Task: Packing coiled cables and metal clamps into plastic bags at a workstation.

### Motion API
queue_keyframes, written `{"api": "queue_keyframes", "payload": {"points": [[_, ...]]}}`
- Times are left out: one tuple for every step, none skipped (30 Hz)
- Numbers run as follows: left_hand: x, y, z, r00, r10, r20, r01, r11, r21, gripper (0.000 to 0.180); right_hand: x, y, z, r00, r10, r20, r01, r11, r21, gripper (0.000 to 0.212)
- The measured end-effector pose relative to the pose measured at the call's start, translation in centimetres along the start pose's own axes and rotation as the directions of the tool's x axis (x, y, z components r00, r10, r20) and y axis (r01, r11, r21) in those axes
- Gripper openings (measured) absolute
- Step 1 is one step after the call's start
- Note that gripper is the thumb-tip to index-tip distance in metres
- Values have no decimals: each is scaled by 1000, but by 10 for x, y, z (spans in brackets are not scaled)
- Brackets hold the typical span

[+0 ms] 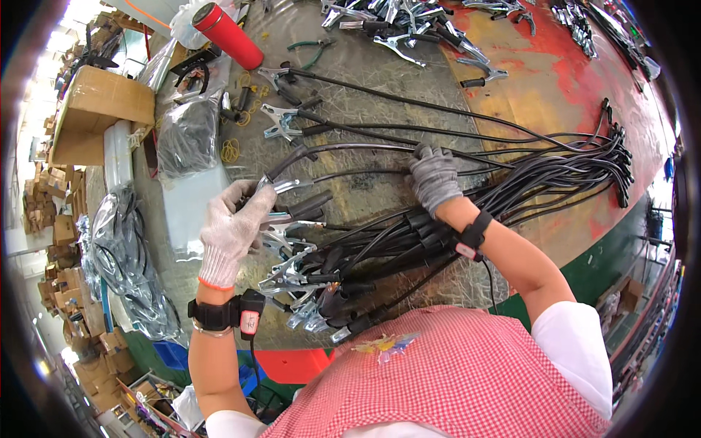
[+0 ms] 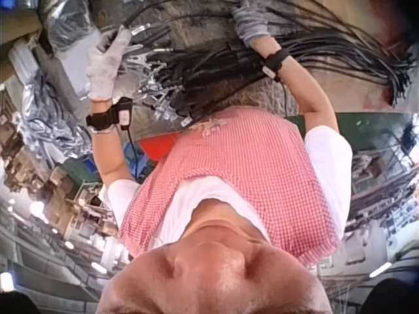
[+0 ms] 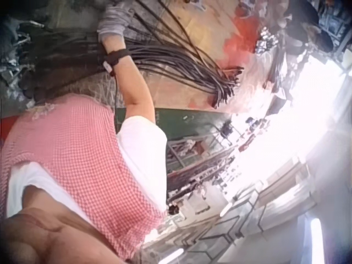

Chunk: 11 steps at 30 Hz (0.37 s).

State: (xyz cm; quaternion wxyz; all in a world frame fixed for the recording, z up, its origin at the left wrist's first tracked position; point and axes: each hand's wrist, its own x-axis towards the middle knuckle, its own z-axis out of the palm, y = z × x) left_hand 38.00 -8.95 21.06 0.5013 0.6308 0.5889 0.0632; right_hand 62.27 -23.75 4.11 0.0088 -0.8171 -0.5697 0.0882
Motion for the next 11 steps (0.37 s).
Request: {"api": "queue_keyframes", "payload": {"points": [[0,5,1,1000,1,2,-1,1000,3,28,-4,-7,-2,992,-69,-106,75,996,51,19],[-4,9,3,1000,15,10,-15,999,-48,29,1,-15,8,997,-69,-23,72,975,208,26],[-10,12,4,1000,25,18,-23,995,-99,30,-4,-30,4,981,-154,-118,179,953,243,28],[-14,15,5,999,27,22,-25,995,-96,30,-9,-42,-3,948,-230,-218,284,922,264,30],[-19,17,6,999,34,19,-33,998,-58,30,-9,-47,-9,950,-223,-219,278,923,265,30],[-22,17,3,999,43,8,-43,999,-17,30,-6,-53,-13,979,-129,-155,172,935,312,35],[-24,13,-1,998,49,37,-48,998,-31,30,-3,-56,-16,996,-34,-86,62,935,350,39],[-22,11,-2,998,55,38,-54,998,-25,30,-1,-53,-15,995,-28,-91,59,934,353,39],[-23,5,-7,999,47,27,-46,999,-28,30,-1,-45,-15,998,-11,-55,28,948,317,44],[-23,0,-7,999,31,19,-31,999,-30,30,-5,-28,-14,1000,7,-11,-4,960,281,49],[-24,-2,-9,999,27,22,-26,999,-28,30,-7,-31,-11,1000,8,-6,-6,959,283,49]]}}
